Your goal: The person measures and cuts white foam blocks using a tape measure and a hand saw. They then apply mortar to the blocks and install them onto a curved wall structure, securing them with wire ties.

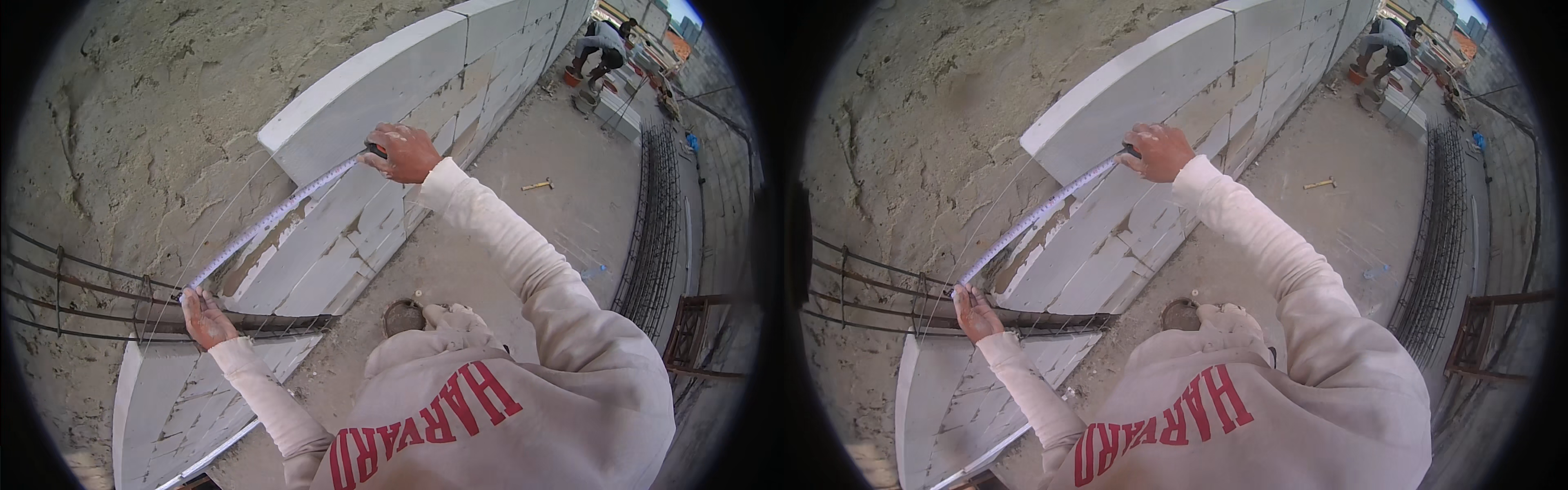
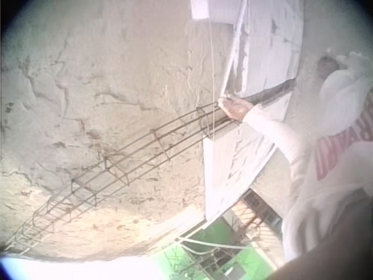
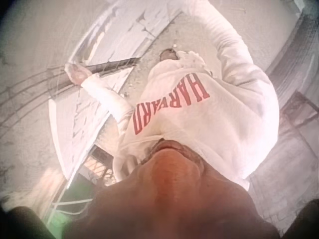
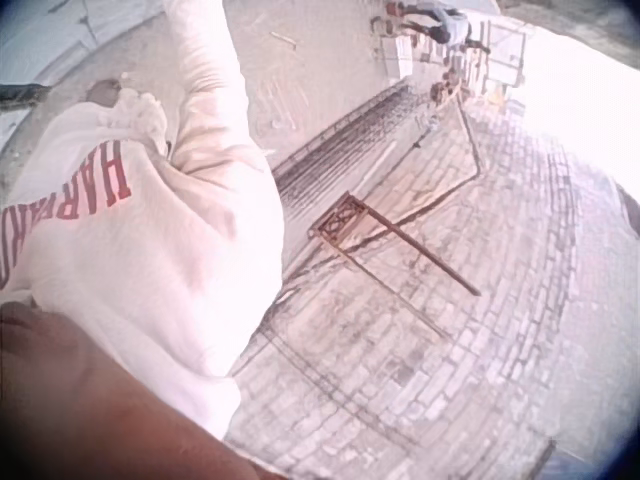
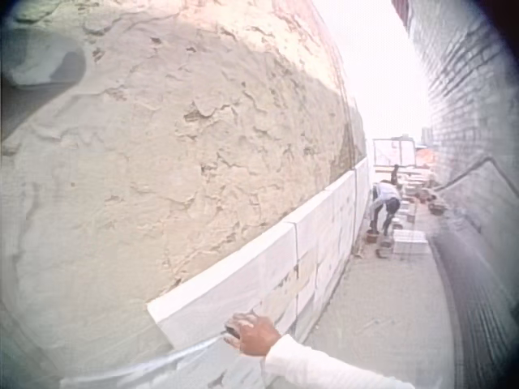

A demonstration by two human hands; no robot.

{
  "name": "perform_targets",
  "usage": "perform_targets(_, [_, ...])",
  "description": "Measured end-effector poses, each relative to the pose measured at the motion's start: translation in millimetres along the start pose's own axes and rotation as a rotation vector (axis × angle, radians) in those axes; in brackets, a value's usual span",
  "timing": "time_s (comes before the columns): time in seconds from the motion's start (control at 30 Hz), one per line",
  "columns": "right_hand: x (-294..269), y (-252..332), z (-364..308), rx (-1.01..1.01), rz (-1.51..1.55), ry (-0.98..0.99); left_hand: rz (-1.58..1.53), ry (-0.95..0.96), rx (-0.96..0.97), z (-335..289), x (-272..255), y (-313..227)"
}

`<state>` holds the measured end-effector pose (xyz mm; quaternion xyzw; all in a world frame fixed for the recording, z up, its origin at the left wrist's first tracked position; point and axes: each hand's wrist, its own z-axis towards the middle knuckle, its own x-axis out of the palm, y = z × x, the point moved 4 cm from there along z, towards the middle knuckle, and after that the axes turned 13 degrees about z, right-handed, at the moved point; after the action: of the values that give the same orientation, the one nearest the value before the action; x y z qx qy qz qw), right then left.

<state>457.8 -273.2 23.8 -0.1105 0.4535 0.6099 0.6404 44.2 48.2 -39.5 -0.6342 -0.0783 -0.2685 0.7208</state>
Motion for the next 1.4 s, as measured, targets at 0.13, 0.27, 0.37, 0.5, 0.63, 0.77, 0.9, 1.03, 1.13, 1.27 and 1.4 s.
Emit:
perform_targets(0.13, [29.9,-42.7,-134.3,0.354,0.198,0.626,0.267,0.076,-0.184,-67.4,-33.8,30.4])
perform_targets(0.27, [-5.1,-47.8,-320.9,0.782,0.44,0.872,0.496,0.176,-0.418,-147.6,-0.2,74.1])
perform_targets(0.37, [-58.7,-28.0,-410.9,1.137,0.567,0.855,0.54,0.287,-0.59,-196.5,28.1,106.0])
perform_targets(0.5, [-81.4,-31.7,-499.0,1.222,0.506,0.686,0.605,0.503,-0.683,-238.7,86.6,150.3])
perform_targets(0.63, [-77.8,-41.9,-554.2,1.191,0.56,0.425,0.756,0.901,-0.746,-317.4,187.5,183.1])
perform_targets(0.77, [-74.9,-82.4,-546.0,1.251,0.696,0.221,0.937,1.172,-0.73,-431.1,285.6,226.8])
perform_targets(0.9, [-110.3,-94.4,-557.4,1.345,0.772,-0.096,1.058,1.531,-0.821,-521.7,342.4,279.2])
perform_targets(1.03, [-139.6,-118.0,-605.9,1.468,0.753,-0.313,1.17,1.821,-0.859,-584.6,387.5,313.2])
perform_targets(1.13, [-175.7,-131.1,-627.1,1.556,0.711,-0.595,1.154,1.921,-0.914,-636.3,419.0,321.4])
perform_targets(1.27, [-196.9,-146.3,-631.4,1.497,0.501,-1.054,0.845,1.821,-1.622,-720.3,452.2,328.3])
perform_targets(1.4, [-237.7,-153.4,-658.8,1.684,0.671,-1.125,0.736,2.067,-1.692,-781.3,469.9,367.6])
